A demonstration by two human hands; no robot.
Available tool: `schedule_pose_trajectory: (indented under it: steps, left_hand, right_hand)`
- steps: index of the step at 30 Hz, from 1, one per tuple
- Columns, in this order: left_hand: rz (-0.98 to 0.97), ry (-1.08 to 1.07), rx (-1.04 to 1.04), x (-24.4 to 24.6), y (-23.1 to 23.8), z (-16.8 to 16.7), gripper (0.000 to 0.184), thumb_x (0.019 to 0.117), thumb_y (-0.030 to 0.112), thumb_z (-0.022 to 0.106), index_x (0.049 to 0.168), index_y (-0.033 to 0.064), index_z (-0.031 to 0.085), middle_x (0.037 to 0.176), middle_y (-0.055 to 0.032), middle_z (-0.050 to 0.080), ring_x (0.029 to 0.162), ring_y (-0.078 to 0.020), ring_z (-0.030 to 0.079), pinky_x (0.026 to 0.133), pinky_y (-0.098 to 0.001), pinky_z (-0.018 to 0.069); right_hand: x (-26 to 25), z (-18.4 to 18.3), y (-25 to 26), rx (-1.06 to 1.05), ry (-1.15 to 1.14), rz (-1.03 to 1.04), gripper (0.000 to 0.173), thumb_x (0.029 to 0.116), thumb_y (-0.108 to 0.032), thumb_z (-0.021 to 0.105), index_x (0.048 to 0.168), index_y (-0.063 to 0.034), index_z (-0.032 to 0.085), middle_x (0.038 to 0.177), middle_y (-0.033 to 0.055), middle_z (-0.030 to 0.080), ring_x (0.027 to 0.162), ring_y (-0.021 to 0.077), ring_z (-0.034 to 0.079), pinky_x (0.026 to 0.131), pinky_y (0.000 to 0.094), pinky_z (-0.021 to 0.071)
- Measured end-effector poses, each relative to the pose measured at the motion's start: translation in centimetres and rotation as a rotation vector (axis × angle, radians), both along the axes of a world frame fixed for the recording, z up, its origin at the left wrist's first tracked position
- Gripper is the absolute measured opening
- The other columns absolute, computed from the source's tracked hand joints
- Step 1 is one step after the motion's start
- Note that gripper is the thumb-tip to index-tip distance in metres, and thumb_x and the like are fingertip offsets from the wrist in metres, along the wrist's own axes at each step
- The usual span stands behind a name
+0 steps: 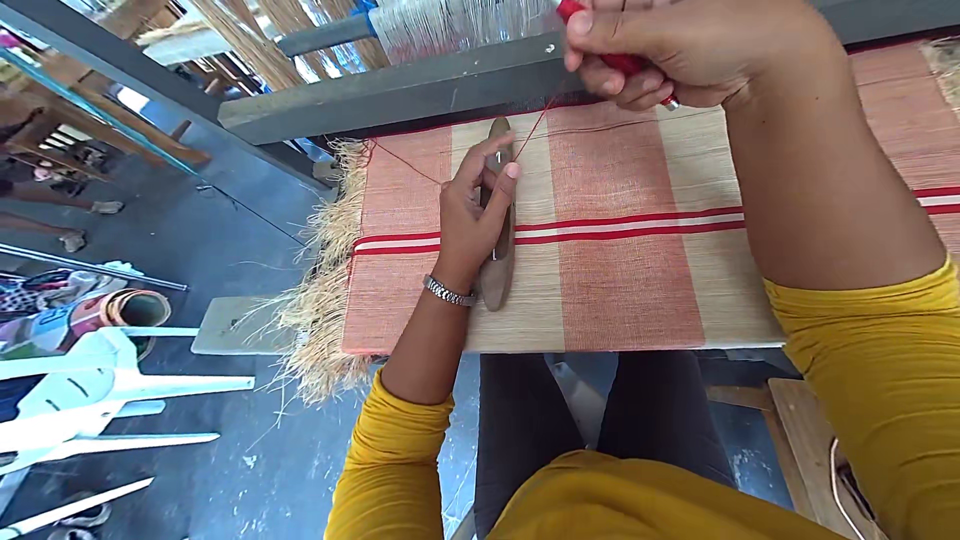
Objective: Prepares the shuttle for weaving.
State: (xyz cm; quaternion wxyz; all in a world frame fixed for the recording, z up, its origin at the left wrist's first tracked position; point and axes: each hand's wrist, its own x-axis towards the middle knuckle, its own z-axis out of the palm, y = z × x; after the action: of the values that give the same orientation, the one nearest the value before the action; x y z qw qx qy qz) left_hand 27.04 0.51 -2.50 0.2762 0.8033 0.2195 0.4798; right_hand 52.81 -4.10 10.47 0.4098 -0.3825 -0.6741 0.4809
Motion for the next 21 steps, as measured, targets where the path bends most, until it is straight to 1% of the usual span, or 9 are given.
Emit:
schedule_pose_trajectory:
  steps: [3,5,7,9,13,15,18,19,21]
  left_hand:
    - [-0.048,0.02,0.144,0.0,-0.1,0.4,0.052,0.1062,0.027,0.054,0.149,-0.0015,0.047,0.104,-0.0066,0.073,0.095,-0.015,0.066,0.089,-0.0392,0.0541]
    - [-0.042,-0.01,0.203,0.0,-0.6,0.0,0.035,0.1076,0.028,0.053,0.128,0.0015,0.063,0.109,-0.0066,0.071,0.108,-0.0151,0.063,0.104,-0.047,0.0424]
    - [-0.015,-0.002,0.248,-0.1,-0.7,-0.6,0.028,0.1082,0.025,0.051,0.106,0.0069,0.072,0.105,-0.0064,0.07,0.109,-0.0139,0.061,0.106,-0.0472,0.0361]
    - [0.031,0.046,0.245,-0.2,-0.6,-0.5,0.03,0.1091,0.023,0.048,0.101,0.0059,0.072,0.102,-0.0076,0.067,0.108,-0.0174,0.059,0.101,-0.045,0.0388]
    - [0.151,0.148,0.167,-0.7,0.3,-0.2,0.037,0.1094,0.029,0.044,0.095,0.0083,0.071,0.112,-0.0078,0.057,0.113,-0.0223,0.051,0.1,-0.0438,0.0397]
    - [0.197,0.125,0.116,-1.2,0.6,0.0,0.039,0.1102,0.029,0.04,0.099,0.0064,0.07,0.116,-0.0099,0.06,0.115,-0.0231,0.054,0.1,-0.0443,0.0418]
    - [0.256,0.134,0.031,-2.9,1.5,0.2,0.037,0.1081,0.015,0.035,0.134,-0.0033,0.054,0.135,-0.0191,0.058,0.121,-0.0241,0.06,0.1,-0.0403,0.0529]
    - [0.274,0.179,-0.012,-3.4,1.7,0.1,0.041,0.1018,0.008,0.038,0.139,-0.0027,0.05,0.139,-0.0183,0.057,0.124,-0.0237,0.06,0.101,-0.0408,0.0533]
    - [0.283,0.323,-0.094,-4.2,1.7,0.2,0.048,0.0933,0.007,0.046,0.141,0.0062,0.054,0.138,-0.0084,0.063,0.13,-0.0208,0.058,0.107,-0.0497,0.0471]
  right_hand:
    - [-3.0,0.2,-1.7,0.101,-0.212,0.07,0.023,0.1093,-0.028,0.051,0.101,-0.012,0.066,0.072,-0.0056,0.058,0.05,0.0017,0.046,0.041,0.0162,0.0364]
    - [-5.1,-0.4,-2.5,0.241,-0.365,0.12,0.025,0.1087,-0.028,0.052,0.101,-0.0105,0.067,0.072,-0.0042,0.062,0.055,0.0033,0.054,0.047,0.0193,0.0436]
    - [-6.3,-0.9,-2.7,0.327,-0.444,0.157,0.025,0.1089,-0.029,0.052,0.101,-0.0102,0.067,0.072,-0.0051,0.063,0.06,0.0015,0.057,0.053,0.0177,0.0474]
    - [-6.1,-0.8,-2.7,0.348,-0.423,0.151,0.026,0.1092,-0.029,0.051,0.102,-0.0098,0.067,0.074,-0.0054,0.063,0.058,0.0009,0.054,0.051,0.0172,0.0448]
    - [-3.2,0.9,-2.4,0.2,-0.183,-0.006,0.023,0.1086,-0.029,0.051,0.101,-0.0143,0.067,0.07,-0.009,0.057,0.049,-0.0011,0.041,0.041,0.0151,0.0325]
    - [-1.4,1.5,-2.1,0.178,-0.074,-0.073,0.019,0.1056,-0.022,0.055,0.096,-0.0139,0.069,0.067,-0.0093,0.055,0.045,-0.0022,0.039,0.039,0.0127,0.0321]
    - [0.3,1.8,-2.1,0.179,-0.102,-0.125,0.019,0.1044,-0.017,0.056,0.093,-0.0142,0.07,0.065,-0.0095,0.055,0.044,-0.0025,0.038,0.039,0.0118,0.0316]
    - [0.6,1.7,-2.0,0.178,-0.12,-0.134,0.019,0.1047,-0.017,0.056,0.094,-0.0144,0.071,0.065,-0.0099,0.055,0.044,-0.0027,0.038,0.039,0.0118,0.0313]
    - [0.8,1.6,-1.7,0.167,-0.135,-0.17,0.019,0.1048,-0.018,0.057,0.093,-0.0142,0.071,0.064,-0.0098,0.056,0.044,-0.0025,0.039,0.039,0.0119,0.0319]
